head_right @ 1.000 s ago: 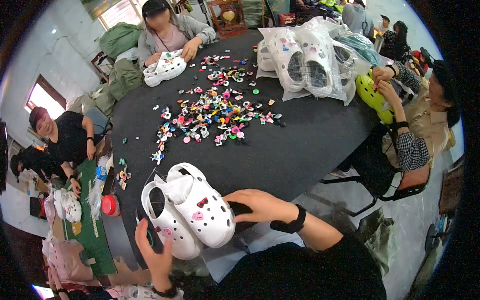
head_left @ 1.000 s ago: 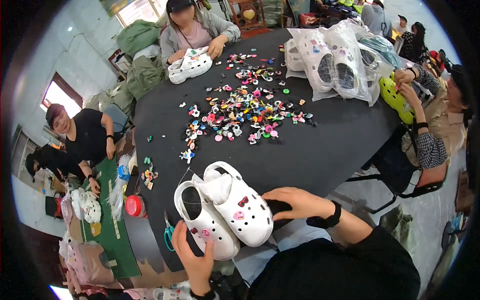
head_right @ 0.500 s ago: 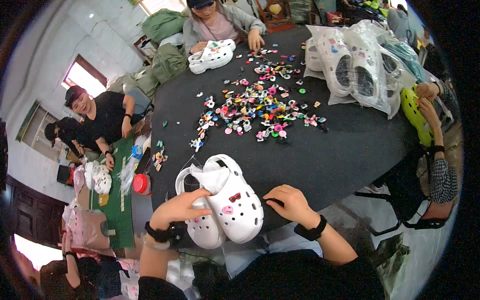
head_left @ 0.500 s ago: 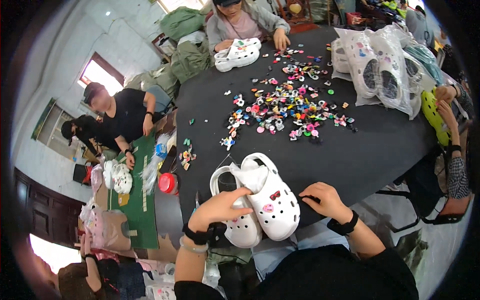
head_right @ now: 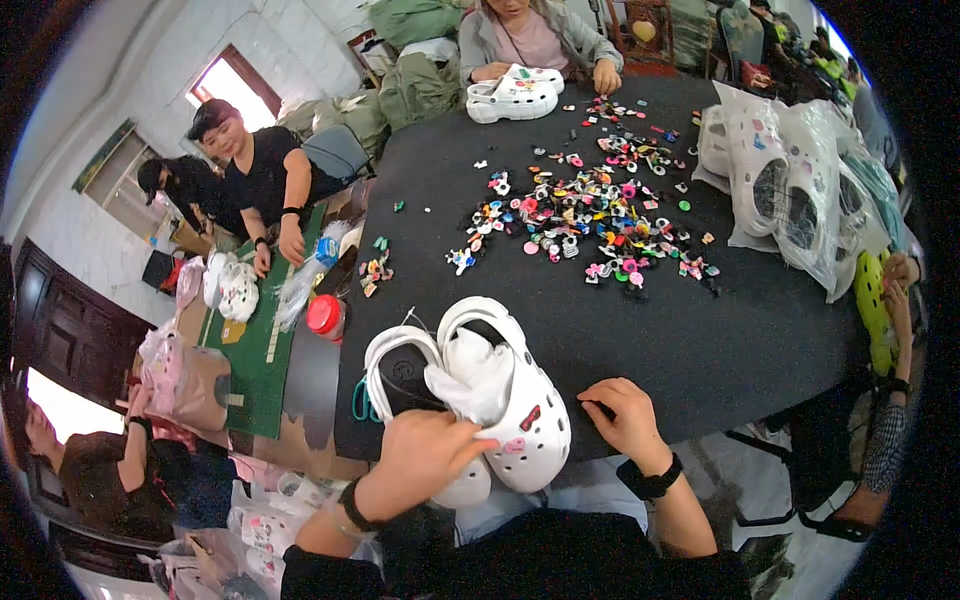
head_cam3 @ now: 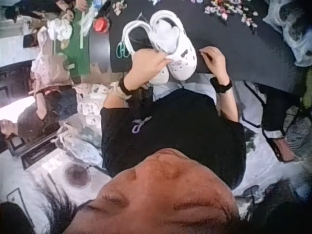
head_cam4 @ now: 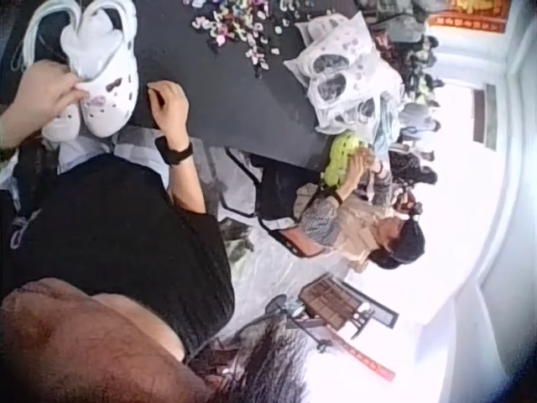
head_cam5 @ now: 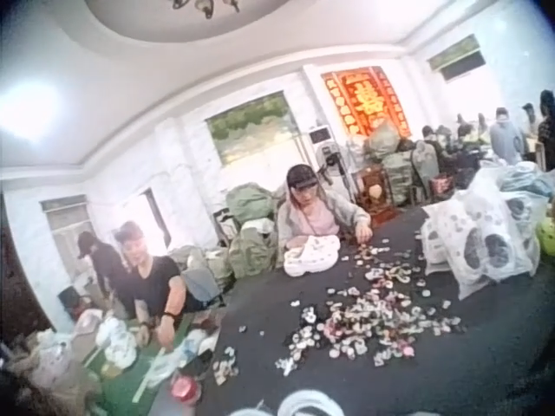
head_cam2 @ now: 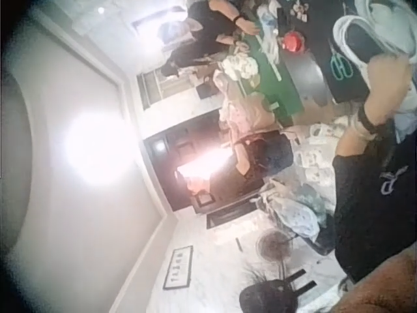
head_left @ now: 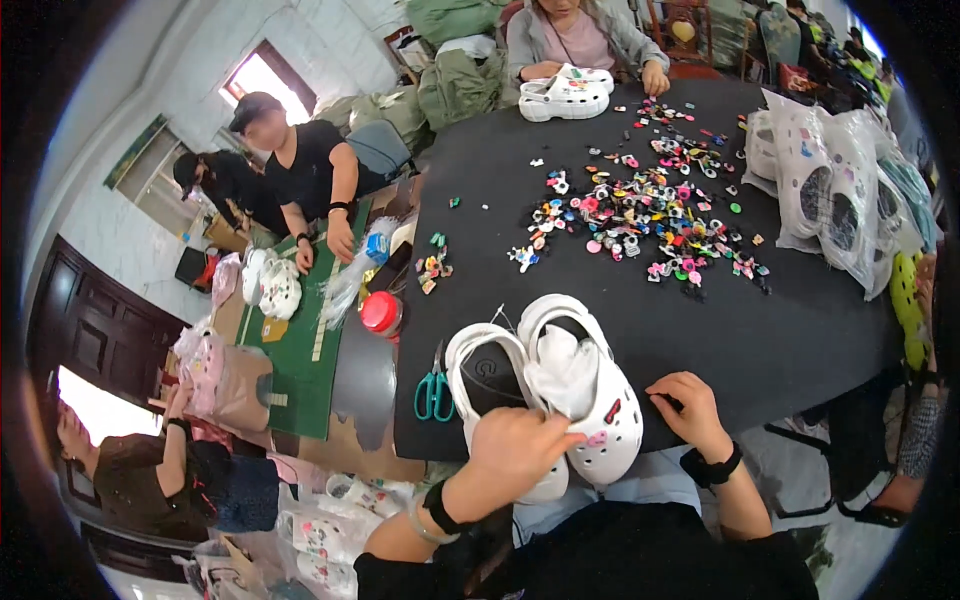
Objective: Manually attaching decorative charms to the holes of clogs.
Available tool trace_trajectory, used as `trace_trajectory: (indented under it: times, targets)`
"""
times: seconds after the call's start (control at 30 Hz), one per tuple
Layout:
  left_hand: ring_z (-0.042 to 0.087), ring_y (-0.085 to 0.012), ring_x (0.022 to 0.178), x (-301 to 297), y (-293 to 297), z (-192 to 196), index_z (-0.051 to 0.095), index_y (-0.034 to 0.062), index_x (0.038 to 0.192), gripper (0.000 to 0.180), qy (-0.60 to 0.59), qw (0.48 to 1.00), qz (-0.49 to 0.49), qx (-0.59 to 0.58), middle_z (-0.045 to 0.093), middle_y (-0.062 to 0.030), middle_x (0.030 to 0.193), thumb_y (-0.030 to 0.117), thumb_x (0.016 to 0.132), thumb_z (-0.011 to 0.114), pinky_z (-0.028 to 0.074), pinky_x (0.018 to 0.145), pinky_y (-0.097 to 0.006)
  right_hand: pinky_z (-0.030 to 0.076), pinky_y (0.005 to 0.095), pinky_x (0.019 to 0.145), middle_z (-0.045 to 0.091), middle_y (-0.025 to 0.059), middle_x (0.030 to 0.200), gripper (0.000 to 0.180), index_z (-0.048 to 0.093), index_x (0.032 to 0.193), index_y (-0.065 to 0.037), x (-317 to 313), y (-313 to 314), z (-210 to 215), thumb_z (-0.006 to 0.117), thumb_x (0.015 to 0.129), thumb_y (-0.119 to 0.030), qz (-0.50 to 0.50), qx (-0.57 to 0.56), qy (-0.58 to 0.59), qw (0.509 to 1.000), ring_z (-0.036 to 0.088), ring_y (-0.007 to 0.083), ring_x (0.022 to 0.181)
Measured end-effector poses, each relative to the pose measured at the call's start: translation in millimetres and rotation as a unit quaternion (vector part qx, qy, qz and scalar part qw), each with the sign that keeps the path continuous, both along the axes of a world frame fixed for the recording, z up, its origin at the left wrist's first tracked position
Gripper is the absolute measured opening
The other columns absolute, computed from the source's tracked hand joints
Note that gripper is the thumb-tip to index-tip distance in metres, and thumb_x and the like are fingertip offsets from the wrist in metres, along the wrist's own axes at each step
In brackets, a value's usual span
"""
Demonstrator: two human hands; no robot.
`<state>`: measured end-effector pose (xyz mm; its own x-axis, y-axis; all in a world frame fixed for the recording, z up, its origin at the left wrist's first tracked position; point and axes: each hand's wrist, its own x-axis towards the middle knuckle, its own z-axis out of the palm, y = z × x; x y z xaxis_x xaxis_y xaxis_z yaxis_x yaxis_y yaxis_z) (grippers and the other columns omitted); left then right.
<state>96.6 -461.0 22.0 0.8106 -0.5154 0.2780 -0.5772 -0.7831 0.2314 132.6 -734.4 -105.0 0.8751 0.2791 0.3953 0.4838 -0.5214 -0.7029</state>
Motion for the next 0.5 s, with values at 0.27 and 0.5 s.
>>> trace_trajectory:
  times: [0.27, 0.5]
  targets:
    - [0.055, -0.0186, 0.053, -46.7, 1.4, -8.3, 0.058, 0.0106, 0.066, 0.026, -0.076, 0.997, -0.012, 0.0, 0.052, -0.0032, 0.059, 0.029, 0.078, 0.072, 0.039, 0.051, -0.03, 0.052, 0.0356, 0.073, 0.067, 0.0086, 0.091, 0.011, 0.071, 0.088, -0.006, -0.5, 5.9, -2.9, 0.072, 0.077, -0.005, -0.006, -0.026, -0.024, 0.999, 0.064, 0.0262, 0.085]
    - [0.053, -0.0163, 0.059, -60.6, 10.9, -16.5, 0.07, 0.0136, 0.08, 0.011, -0.09, 0.993, -0.076, -0.031, 0.057, -0.0013, 0.067, 0.023, 0.076, 0.072, 0.037, 0.053, -0.03, 0.052, 0.0351, 0.072, 0.067, 0.0084, 0.09, 0.01, 0.071, 0.088, -0.006, -0.5, 8.1, -2.2, 0.071, 0.078, -0.006, -0.014, -0.02, -0.026, 0.999, 0.065, 0.0252, 0.083]
